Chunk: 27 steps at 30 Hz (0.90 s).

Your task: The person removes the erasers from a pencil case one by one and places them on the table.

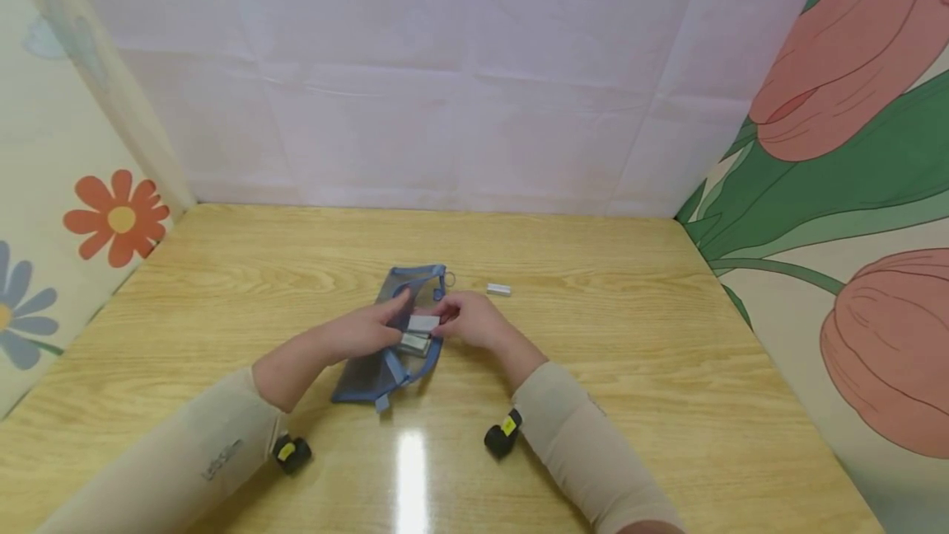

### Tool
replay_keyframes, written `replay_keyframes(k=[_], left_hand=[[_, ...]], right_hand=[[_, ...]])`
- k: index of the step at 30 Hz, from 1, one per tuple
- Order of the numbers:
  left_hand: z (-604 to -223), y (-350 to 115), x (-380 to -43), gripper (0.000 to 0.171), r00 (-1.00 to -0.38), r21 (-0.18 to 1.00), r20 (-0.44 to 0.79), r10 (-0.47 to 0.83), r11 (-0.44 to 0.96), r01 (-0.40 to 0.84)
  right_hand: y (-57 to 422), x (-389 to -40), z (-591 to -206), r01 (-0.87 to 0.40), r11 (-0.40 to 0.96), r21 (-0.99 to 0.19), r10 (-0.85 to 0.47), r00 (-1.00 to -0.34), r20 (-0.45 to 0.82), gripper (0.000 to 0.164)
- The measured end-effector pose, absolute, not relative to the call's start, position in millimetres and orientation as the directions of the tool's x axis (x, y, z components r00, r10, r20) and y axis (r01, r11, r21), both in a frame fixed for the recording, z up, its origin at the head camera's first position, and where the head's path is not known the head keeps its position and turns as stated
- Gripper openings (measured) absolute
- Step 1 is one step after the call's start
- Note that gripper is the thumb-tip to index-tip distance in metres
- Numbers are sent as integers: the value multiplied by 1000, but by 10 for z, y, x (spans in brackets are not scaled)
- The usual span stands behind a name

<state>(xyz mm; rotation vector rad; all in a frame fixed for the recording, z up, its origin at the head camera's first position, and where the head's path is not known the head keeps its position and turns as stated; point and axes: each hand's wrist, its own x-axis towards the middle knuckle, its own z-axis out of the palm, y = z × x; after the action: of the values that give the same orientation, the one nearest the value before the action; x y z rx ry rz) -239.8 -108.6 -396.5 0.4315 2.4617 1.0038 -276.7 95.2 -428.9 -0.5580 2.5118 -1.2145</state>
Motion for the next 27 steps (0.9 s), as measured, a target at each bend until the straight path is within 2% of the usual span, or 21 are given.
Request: replay_keyframes(k=[11, 27], left_hand=[[-3948, -1076, -2385, 75, -854, 714, -290, 432, 692, 107], [-3945, -1073, -2381, 75, -854, 724, -282, 437, 681, 110]], right_hand=[[1046, -2793, -4240, -183, 511, -840, -441, -894, -74, 17], [1274, -2839, -4142, -139, 503, -853, -367, -928, -65, 19]])
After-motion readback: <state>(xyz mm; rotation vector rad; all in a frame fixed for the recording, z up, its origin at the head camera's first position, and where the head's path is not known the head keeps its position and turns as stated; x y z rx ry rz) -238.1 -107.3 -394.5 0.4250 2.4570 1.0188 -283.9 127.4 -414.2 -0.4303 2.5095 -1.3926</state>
